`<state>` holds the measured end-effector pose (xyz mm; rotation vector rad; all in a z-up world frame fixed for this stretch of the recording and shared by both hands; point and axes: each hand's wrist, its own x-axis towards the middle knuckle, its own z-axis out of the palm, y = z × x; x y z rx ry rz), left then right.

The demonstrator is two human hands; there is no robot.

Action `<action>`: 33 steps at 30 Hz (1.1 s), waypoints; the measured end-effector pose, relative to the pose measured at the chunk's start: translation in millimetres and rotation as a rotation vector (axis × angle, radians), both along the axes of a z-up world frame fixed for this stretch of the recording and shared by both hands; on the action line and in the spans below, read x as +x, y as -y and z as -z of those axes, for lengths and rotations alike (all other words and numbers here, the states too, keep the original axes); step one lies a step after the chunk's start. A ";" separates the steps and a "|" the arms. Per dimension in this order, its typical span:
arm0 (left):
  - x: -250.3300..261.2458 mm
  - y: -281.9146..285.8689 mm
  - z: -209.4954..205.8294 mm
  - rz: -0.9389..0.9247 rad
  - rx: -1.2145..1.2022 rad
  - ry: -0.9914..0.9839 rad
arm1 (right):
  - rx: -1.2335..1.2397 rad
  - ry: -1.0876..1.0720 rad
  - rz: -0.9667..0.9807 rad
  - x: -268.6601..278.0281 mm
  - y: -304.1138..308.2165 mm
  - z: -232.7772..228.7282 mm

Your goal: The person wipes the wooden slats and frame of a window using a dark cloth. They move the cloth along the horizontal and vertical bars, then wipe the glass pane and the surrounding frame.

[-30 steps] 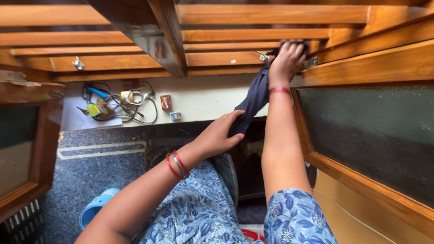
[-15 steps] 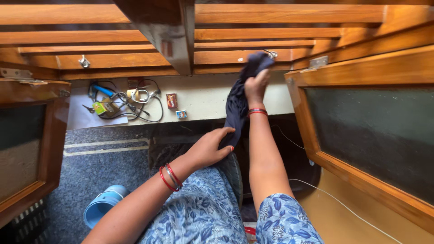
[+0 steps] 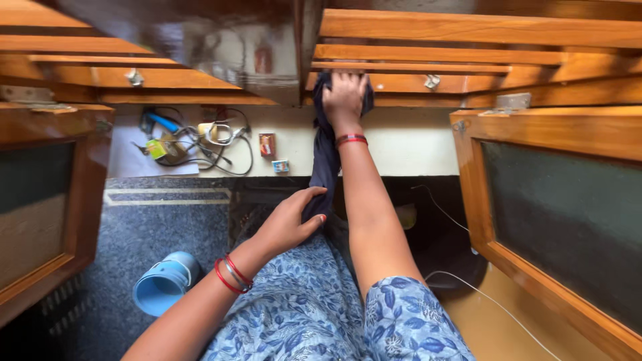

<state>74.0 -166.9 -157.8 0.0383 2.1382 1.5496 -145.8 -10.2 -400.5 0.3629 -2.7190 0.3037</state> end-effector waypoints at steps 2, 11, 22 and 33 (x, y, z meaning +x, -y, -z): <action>0.5 5.2 0.6 -0.004 0.007 0.001 | -0.024 0.274 -0.118 -6.4 21.0 4.8; -0.4 -3.3 -8.6 0.037 0.011 -0.036 | -0.057 0.313 -0.127 71.3 28.8 -9.6; 9.2 -17.7 -7.7 0.105 -0.043 0.010 | 0.314 0.197 -0.023 76.4 -99.0 10.3; 17.2 -53.3 -3.5 0.216 0.007 0.030 | -0.320 0.360 0.287 74.4 -68.3 1.1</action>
